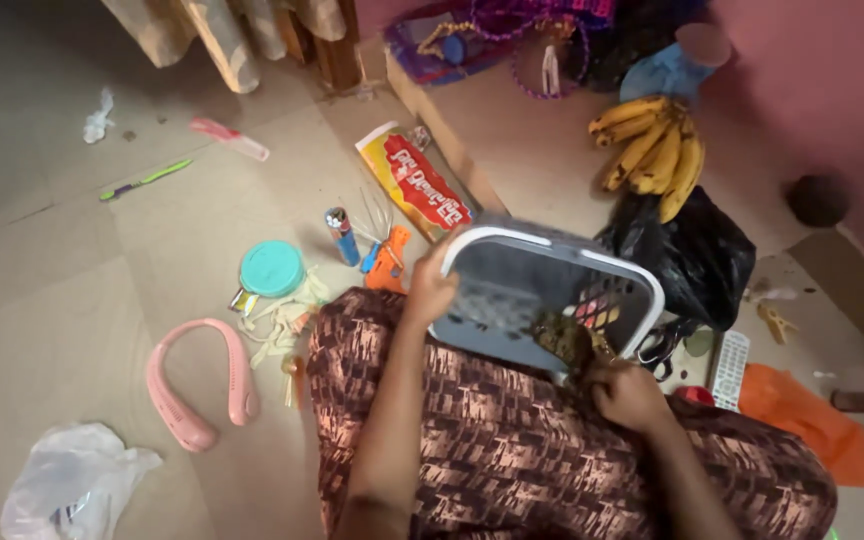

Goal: Assembling or fixing parts of a small gray and white plastic basket on the floor.

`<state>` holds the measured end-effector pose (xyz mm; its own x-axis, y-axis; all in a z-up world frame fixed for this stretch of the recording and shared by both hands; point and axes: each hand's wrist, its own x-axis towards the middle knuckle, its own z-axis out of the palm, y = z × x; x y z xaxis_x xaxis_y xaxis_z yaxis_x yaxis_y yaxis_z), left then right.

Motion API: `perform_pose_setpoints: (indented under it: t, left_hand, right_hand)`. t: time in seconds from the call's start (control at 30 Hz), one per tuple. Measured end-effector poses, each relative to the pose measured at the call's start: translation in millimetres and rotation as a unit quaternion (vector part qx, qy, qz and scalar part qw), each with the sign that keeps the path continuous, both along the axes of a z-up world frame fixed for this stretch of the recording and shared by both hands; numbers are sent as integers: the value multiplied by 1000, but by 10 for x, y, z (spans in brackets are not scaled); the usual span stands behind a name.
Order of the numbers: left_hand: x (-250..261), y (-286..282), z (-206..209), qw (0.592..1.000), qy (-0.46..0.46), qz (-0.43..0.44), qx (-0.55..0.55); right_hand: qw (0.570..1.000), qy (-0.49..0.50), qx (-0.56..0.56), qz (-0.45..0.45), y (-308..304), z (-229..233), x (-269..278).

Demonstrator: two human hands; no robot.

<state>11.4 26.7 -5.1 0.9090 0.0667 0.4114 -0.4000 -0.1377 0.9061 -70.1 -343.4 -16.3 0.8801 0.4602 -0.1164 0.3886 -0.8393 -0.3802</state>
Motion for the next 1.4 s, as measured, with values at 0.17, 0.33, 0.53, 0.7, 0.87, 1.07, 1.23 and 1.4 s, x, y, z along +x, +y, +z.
perform_pose_setpoints:
  t: [0.17, 0.33, 0.53, 0.7, 0.87, 1.07, 1.23, 1.4]
  left_hand:
    - [-3, 55, -74, 982, 171, 58, 49]
    - [161, 40, -619, 973, 202, 101, 55]
    - [147, -66, -565, 966, 57, 190, 166]
    - [-96, -612, -251, 949, -11, 102, 297]
    - [-485, -1273, 165, 912, 46, -125, 388]
    - [-540, -1723, -687, 821, 126, -192, 522]
    - [-430, -1566, -707, 815, 34, -200, 543]
    - [-366, -1362, -555, 793, 30, -227, 564]
  right_hand:
    - [947, -211, 232, -67, 88, 388, -23]
    - [827, -371, 364, -214, -177, 120, 140]
    - [630, -245, 650, -347, -160, 194, 141]
    - [858, -287, 329, -271, -50, 196, 177]
    - [932, -252, 177, -189, 99, -160, 285]
    - [951, -105, 116, -266, 74, -130, 578]
    - [953, -29, -52, -297, 215, -179, 1009]
    - [949, -27, -74, -307, 316, -290, 1387]
